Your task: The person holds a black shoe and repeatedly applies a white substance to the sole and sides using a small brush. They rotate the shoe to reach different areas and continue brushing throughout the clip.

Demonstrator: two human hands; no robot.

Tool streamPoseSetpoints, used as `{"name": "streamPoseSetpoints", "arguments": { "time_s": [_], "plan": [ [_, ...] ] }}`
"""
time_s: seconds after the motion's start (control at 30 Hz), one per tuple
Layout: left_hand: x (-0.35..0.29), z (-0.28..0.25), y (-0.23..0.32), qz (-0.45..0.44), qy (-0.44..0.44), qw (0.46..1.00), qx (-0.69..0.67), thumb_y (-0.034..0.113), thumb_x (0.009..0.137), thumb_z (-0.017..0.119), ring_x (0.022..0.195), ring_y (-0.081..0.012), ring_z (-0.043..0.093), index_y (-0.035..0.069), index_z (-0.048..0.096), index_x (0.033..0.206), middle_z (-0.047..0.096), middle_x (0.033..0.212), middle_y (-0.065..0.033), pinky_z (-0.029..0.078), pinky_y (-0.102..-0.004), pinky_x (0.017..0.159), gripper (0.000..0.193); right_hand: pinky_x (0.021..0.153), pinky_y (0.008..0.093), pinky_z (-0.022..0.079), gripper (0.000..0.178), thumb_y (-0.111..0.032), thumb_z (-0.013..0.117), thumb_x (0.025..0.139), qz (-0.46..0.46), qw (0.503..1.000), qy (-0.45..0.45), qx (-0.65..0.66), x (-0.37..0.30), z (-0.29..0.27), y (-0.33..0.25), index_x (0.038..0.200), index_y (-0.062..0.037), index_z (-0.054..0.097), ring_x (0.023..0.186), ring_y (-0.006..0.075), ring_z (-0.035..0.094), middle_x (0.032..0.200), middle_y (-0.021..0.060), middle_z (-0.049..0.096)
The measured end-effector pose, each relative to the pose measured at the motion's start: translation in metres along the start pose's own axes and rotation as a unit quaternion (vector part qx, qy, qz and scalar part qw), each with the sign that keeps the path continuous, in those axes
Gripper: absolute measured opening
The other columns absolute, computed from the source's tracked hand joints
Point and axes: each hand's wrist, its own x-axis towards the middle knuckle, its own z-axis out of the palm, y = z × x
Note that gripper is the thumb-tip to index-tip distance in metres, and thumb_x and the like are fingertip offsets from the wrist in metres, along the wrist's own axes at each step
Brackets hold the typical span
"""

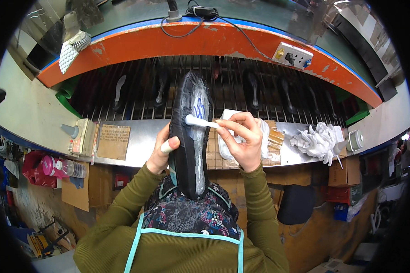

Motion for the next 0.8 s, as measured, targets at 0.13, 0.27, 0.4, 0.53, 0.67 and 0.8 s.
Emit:
{"name": "streamPoseSetpoints", "arguments": {
  "time_s": [0.13,0.27,0.4,0.53,0.67,0.8],
  "plan": [
    [0.004,0.000,0.005,-0.038,0.002,0.999,-0.018,0.038,0.081,0.069,0.108,-0.0162,0.054,0.000,0.046,0.134,0.058,0.117,-0.0091,0.041,-0.0300,0.098,0.069,0.067,0.0293,0.034,0.021,-0.010,0.080,0.072,-0.001,1.000,-0.020,-0.020,-0.002,-0.002,0.001,0.092,-0.0093,0.076,0.068,0.0125,0.047,0.079,0.0002,0.058],
    [0.006,0.001,0.011,-0.062,0.010,0.998,-0.029,0.040,0.083,0.067,0.105,-0.0150,0.056,0.001,0.048,0.131,0.058,0.114,-0.0085,0.045,-0.0287,0.093,0.065,0.070,0.0296,0.033,0.021,-0.012,0.080,0.072,-0.005,0.999,-0.030,-0.026,-0.004,-0.003,0.001,0.092,-0.0100,0.076,0.068,0.0121,0.047,0.079,-0.0008,0.058],
    [0.010,0.000,0.012,-0.064,0.015,0.996,-0.055,0.043,0.086,0.064,0.099,-0.0136,0.060,0.001,0.049,0.128,0.059,0.113,-0.0085,0.050,-0.0269,0.086,0.061,0.069,0.0293,0.033,0.021,-0.011,0.080,0.072,-0.010,0.999,-0.037,-0.032,-0.008,-0.005,0.001,0.092,-0.0103,0.076,0.068,0.0123,0.048,0.079,-0.0007,0.058],
    [0.012,-0.002,0.014,-0.093,0.002,0.994,-0.062,0.050,0.089,0.059,0.096,-0.0151,0.064,0.000,0.050,0.126,0.063,0.110,-0.0109,0.054,-0.0290,0.084,0.063,0.065,0.0270,0.039,0.020,-0.009,0.080,0.073,-0.013,0.997,-0.067,0.023,-0.008,-0.005,0.005,0.093,-0.0077,0.076,0.070,0.0126,0.052,0.083,0.0021,0.058],
    [0.012,0.002,0.014,-0.120,-0.008,0.985,-0.126,0.049,0.090,0.059,0.091,-0.0135,0.065,0.001,0.052,0.123,0.064,0.107,-0.0099,0.055,-0.0264,0.080,0.059,0.061,0.0227,0.047,0.016,-0.004,0.074,0.080,0.030,0.995,-0.020,0.097,0.003,0.009,0.018,0.095,-0.0020,0.074,0.078,0.0121,0.059,0.091,0.0069,0.058],
    [0.003,0.004,0.010,-0.101,0.033,0.985,-0.133,0.053,0.091,0.056,0.090,-0.0145,0.066,0.000,0.053,0.121,0.064,0.106,-0.0112,0.057,-0.0267,0.077,0.061,0.064,0.0234,0.046,0.014,-0.007,0.072,0.083,0.128,0.987,-0.005,0.096,-0.006,0.022,0.023,0.096,-0.0008,0.074,0.076,0.0122,0.057,0.086,0.0051,0.058]
  ]
}}
